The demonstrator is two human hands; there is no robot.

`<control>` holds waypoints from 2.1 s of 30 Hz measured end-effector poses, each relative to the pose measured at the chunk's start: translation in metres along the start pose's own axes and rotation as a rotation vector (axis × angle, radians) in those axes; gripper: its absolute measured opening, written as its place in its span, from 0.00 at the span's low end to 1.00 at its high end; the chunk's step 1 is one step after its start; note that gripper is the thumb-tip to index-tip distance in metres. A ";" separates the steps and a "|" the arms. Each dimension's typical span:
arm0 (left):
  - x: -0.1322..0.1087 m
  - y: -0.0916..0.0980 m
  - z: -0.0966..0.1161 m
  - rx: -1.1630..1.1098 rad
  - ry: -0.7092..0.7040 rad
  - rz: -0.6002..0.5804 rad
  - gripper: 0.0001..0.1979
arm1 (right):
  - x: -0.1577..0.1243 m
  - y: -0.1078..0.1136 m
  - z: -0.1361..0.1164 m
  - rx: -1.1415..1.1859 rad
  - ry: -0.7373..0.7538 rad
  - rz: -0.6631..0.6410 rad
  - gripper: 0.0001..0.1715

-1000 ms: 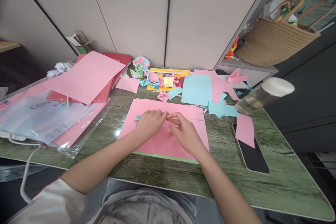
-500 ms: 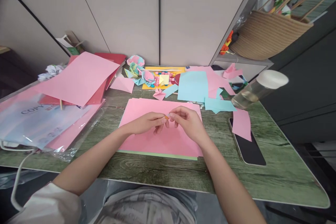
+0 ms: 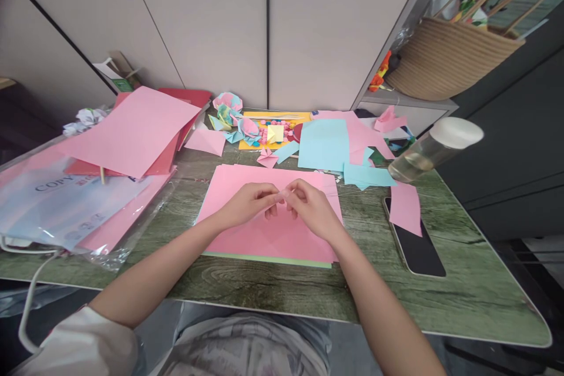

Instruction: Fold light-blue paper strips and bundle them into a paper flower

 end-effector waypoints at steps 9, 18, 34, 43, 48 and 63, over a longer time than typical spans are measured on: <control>0.001 0.003 0.003 -0.022 0.022 -0.057 0.14 | 0.000 -0.007 -0.007 0.040 0.122 -0.079 0.13; -0.002 0.008 0.001 -0.056 0.099 -0.074 0.10 | 0.005 0.012 -0.001 0.036 0.120 0.081 0.13; -0.002 0.005 0.005 -0.021 0.069 0.043 0.11 | 0.001 0.005 -0.007 -0.008 0.137 0.088 0.15; -0.004 0.006 0.007 0.070 0.085 0.045 0.13 | 0.002 0.004 -0.004 -0.023 0.131 0.090 0.15; -0.004 0.005 0.013 0.197 0.012 0.115 0.13 | 0.000 -0.004 -0.004 0.028 0.120 0.074 0.16; -0.005 0.005 0.009 0.113 0.073 0.020 0.12 | -0.002 0.005 -0.008 -0.031 0.148 0.164 0.15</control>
Point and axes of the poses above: each hand's wrist, its own x-axis towards the middle knuckle, its own y-axis out of the back of the hand, z = x × y, the point moved 6 cm from there along x, towards the middle knuckle, and after that the axes turned 10 degrees about -y, right-handed, at the moved point
